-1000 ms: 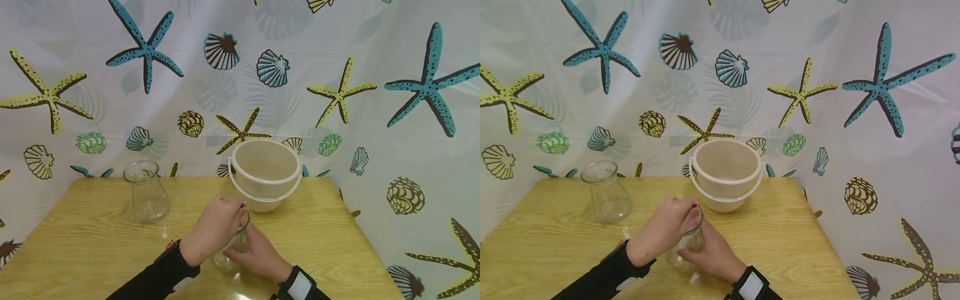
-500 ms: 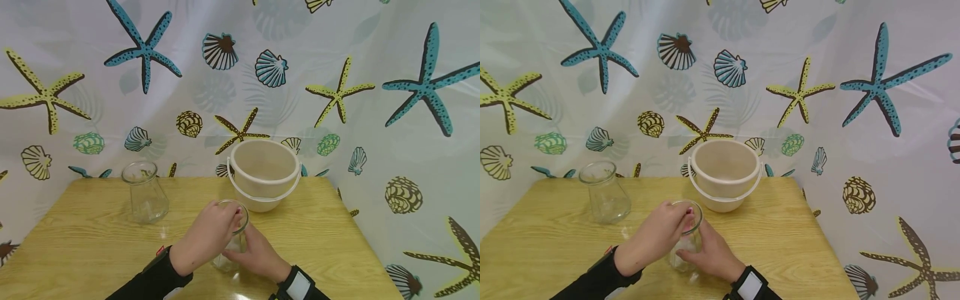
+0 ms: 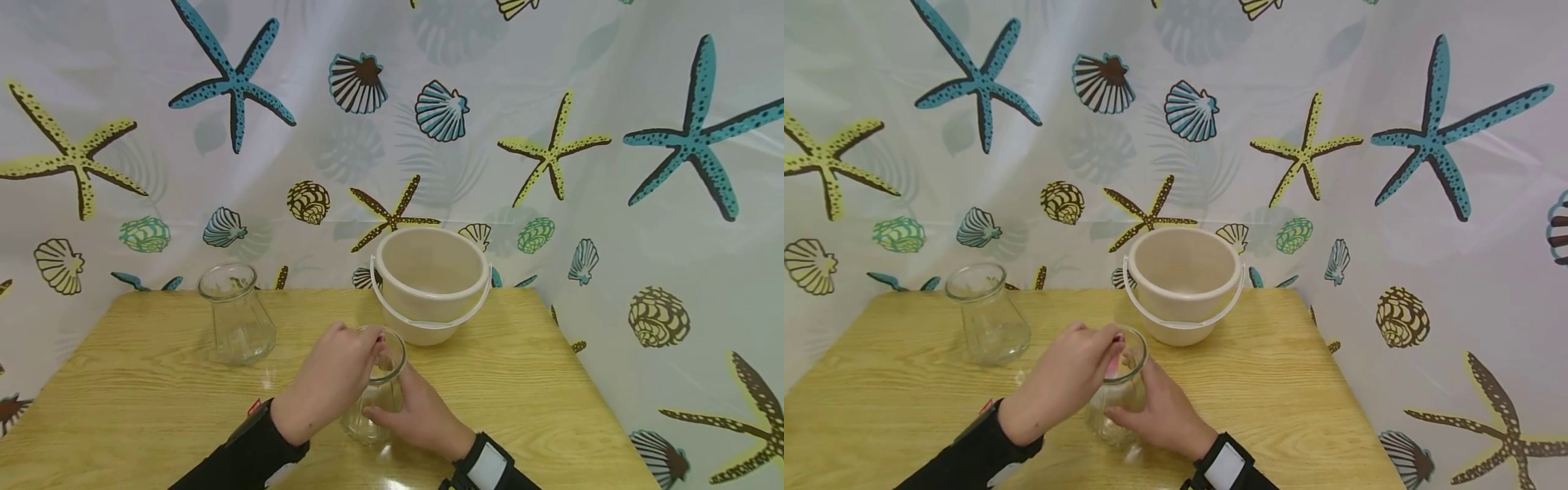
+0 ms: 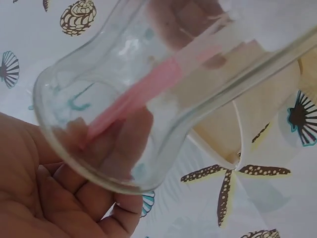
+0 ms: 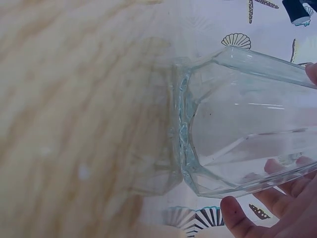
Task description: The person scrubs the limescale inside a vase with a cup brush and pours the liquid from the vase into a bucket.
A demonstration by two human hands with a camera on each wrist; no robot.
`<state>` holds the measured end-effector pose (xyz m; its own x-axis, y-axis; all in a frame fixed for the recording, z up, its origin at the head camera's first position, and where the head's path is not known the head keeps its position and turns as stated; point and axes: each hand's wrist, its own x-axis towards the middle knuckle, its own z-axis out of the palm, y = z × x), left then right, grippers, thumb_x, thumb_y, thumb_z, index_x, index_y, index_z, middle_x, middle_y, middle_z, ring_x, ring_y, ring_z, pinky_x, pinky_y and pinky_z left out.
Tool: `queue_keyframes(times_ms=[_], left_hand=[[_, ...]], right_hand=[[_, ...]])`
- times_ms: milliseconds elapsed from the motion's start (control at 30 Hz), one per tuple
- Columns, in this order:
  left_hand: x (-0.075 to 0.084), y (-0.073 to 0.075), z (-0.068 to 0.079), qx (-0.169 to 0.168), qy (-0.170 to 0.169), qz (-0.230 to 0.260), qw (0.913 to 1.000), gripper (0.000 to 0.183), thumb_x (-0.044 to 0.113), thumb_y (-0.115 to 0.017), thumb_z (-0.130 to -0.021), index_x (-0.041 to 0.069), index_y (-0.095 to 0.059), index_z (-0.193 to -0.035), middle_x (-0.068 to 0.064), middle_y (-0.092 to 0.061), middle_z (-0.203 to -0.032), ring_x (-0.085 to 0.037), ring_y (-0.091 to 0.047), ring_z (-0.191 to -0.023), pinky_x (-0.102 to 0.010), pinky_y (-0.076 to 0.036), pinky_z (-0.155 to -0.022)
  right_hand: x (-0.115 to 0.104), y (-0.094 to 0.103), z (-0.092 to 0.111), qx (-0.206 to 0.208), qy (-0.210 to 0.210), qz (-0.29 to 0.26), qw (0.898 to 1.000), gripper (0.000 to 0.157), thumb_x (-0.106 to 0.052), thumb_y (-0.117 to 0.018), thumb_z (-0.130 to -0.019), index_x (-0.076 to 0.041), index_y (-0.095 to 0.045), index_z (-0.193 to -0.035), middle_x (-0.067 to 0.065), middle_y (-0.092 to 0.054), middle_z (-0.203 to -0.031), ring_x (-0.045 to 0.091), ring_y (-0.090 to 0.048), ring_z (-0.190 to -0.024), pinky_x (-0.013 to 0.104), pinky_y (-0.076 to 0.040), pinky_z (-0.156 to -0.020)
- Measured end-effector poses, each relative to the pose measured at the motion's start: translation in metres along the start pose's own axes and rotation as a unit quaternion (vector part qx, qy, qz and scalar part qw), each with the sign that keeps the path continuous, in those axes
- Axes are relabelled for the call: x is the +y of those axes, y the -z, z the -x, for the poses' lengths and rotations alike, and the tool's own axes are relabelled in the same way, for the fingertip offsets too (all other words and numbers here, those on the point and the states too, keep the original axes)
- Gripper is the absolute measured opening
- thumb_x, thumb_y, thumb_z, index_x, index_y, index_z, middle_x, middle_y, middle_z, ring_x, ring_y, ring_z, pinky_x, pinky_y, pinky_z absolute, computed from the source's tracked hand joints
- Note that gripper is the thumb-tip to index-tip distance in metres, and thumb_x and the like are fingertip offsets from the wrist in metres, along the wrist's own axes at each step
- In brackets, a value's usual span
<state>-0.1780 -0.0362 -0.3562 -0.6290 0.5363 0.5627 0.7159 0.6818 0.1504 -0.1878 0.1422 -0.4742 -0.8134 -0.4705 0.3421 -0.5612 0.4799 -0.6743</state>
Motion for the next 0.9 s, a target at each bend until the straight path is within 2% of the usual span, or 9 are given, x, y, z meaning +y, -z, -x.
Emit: queue_keyframes(times_ms=[167, 333, 500, 700, 900], left_hand=[[-0.004, -0.006, -0.001, 0.002, 0.004, 0.021, 0.9998, 0.011, 0.017, -0.058, -0.096, 0.012, -0.061, -0.086, 0.012, -0.046, -0.056, -0.008, -0.038, -0.050, -0.029, -0.036, -0.060], [-0.002, -0.011, -0.006, -0.001, 0.001, 0.040, 0.9992, 0.011, 0.016, -0.057, -0.096, 0.012, -0.060, -0.086, 0.011, -0.048, -0.059, -0.008, -0.040, -0.053, -0.029, -0.038, -0.060], [0.002, -0.015, -0.012, -0.003, -0.003, 0.036, 0.9994, 0.018, 0.016, -0.057, -0.096, 0.015, -0.056, -0.079, 0.010, -0.044, -0.056, -0.008, -0.041, -0.051, -0.029, -0.036, -0.057], [0.007, -0.015, -0.012, 0.002, -0.005, 0.041, 0.9991, 0.022, 0.015, -0.057, -0.096, 0.015, -0.053, -0.075, 0.009, -0.041, -0.052, -0.009, -0.040, -0.049, -0.030, -0.035, -0.058], [0.010, -0.013, -0.009, 0.001, -0.016, 0.053, 0.9985, 0.019, 0.015, -0.056, -0.096, 0.013, -0.053, -0.078, 0.009, -0.042, -0.054, -0.009, -0.040, -0.049, -0.031, -0.037, -0.058]], right_hand=[[-0.001, 0.000, -0.002, 0.003, 0.009, -0.003, 1.000, 0.088, -0.049, -0.071, -0.080, -0.032, -0.019, -0.149, -0.011, -0.032, -0.147, 0.009, -0.030, -0.129, 0.048, -0.035, -0.102], [-0.003, 0.000, -0.001, -0.002, -0.001, -0.010, 1.000, 0.090, -0.046, -0.072, -0.080, -0.033, -0.016, -0.150, -0.013, -0.028, -0.149, 0.008, -0.028, -0.130, 0.047, -0.034, -0.103], [-0.002, 0.001, -0.001, -0.009, 0.003, -0.011, 1.000, 0.091, -0.048, -0.070, -0.082, -0.032, -0.013, -0.151, -0.013, -0.027, -0.150, 0.008, -0.027, -0.131, 0.046, -0.034, -0.104], [0.000, -0.001, 0.000, -0.007, 0.005, -0.002, 1.000, 0.092, -0.053, -0.067, -0.082, -0.031, -0.010, -0.152, -0.014, -0.028, -0.149, 0.008, -0.028, -0.130, 0.044, -0.034, -0.104], [0.001, -0.002, 0.001, -0.009, -0.004, -0.003, 1.000, 0.090, -0.054, -0.066, -0.082, -0.032, -0.013, -0.151, -0.014, -0.031, -0.147, 0.008, -0.030, -0.129, 0.045, -0.035, -0.103]])
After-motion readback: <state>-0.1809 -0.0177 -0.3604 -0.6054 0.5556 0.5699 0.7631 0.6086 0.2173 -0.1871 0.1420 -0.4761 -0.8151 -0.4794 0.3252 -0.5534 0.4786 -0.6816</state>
